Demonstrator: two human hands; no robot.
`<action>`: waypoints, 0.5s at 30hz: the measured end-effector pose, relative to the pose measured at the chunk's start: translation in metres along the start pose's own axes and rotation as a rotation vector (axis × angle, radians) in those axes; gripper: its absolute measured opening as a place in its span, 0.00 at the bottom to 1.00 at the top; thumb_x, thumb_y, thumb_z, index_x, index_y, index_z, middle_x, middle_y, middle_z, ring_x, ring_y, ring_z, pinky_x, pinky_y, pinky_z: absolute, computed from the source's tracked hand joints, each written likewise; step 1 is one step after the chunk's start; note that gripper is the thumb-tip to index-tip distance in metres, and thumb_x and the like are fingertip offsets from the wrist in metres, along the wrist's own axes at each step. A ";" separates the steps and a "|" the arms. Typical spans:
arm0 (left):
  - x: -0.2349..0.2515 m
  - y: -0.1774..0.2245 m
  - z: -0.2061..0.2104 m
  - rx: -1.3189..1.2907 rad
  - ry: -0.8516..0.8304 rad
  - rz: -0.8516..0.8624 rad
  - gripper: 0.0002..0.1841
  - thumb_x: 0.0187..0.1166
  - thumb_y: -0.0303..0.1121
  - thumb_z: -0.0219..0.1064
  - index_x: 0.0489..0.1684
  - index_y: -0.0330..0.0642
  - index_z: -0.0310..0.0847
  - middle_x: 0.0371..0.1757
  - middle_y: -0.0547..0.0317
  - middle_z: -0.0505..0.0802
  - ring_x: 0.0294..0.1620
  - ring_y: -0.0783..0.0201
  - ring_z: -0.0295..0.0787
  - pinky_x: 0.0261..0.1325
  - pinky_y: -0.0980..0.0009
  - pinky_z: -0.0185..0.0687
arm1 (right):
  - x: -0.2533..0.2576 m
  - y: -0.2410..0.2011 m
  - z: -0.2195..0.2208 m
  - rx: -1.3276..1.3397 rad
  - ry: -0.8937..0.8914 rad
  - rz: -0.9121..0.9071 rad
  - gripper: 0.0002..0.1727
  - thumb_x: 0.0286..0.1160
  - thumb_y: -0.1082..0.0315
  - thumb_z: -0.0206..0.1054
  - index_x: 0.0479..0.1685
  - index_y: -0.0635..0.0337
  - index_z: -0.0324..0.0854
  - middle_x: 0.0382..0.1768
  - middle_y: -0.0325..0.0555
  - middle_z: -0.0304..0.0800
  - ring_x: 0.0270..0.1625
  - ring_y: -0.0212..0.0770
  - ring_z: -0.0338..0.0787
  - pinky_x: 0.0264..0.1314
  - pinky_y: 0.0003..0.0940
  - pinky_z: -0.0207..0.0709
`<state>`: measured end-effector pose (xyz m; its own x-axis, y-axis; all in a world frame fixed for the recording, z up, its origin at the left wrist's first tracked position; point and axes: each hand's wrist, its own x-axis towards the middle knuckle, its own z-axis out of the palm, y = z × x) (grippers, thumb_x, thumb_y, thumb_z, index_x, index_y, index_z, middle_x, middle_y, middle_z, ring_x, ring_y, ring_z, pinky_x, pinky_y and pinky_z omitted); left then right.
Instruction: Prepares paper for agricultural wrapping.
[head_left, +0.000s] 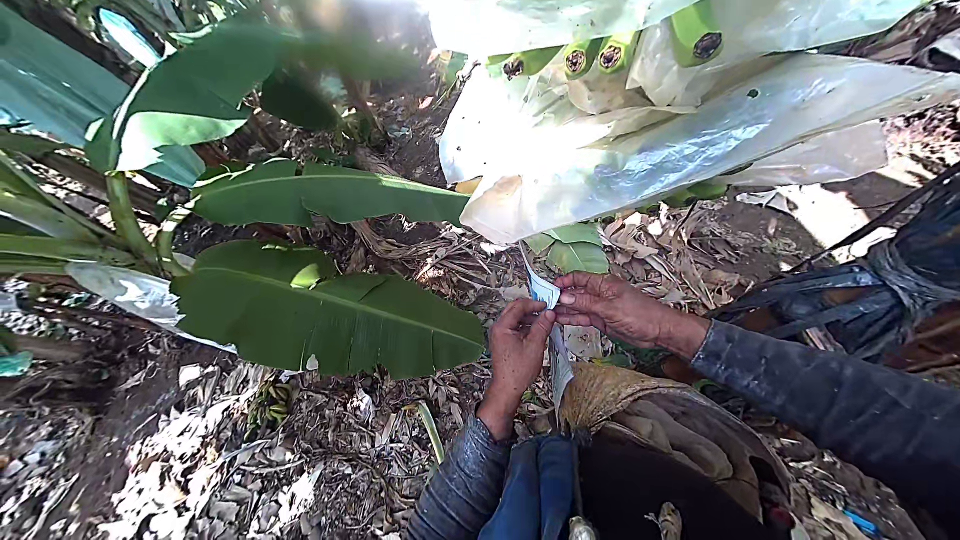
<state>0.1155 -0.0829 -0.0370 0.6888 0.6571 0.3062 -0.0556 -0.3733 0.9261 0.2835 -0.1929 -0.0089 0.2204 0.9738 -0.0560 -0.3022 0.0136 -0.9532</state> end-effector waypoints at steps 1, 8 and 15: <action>-0.001 0.000 0.000 0.014 0.001 0.010 0.10 0.79 0.30 0.71 0.49 0.33 0.90 0.50 0.49 0.93 0.42 0.63 0.93 0.47 0.68 0.94 | 0.000 0.001 0.000 -0.011 0.005 -0.007 0.13 0.90 0.69 0.57 0.65 0.66 0.74 0.56 0.54 0.90 0.57 0.45 0.94 0.68 0.41 0.87; -0.009 -0.003 0.007 0.099 -0.008 0.063 0.10 0.78 0.31 0.72 0.49 0.33 0.90 0.51 0.50 0.92 0.40 0.66 0.93 0.43 0.71 0.94 | 0.001 0.000 0.000 -0.097 0.043 0.009 0.15 0.93 0.63 0.53 0.59 0.66 0.76 0.51 0.54 0.93 0.52 0.45 0.96 0.63 0.40 0.90; -0.009 -0.004 0.010 0.119 -0.020 0.055 0.10 0.78 0.31 0.73 0.49 0.34 0.89 0.51 0.50 0.92 0.39 0.67 0.92 0.43 0.72 0.93 | 0.001 -0.002 -0.001 -0.100 0.060 0.042 0.13 0.93 0.64 0.54 0.57 0.65 0.76 0.49 0.54 0.93 0.50 0.44 0.97 0.60 0.40 0.91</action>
<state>0.1167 -0.0943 -0.0457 0.7012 0.6210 0.3501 -0.0078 -0.4843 0.8748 0.2854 -0.1926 -0.0079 0.2659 0.9575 -0.1113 -0.2185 -0.0526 -0.9744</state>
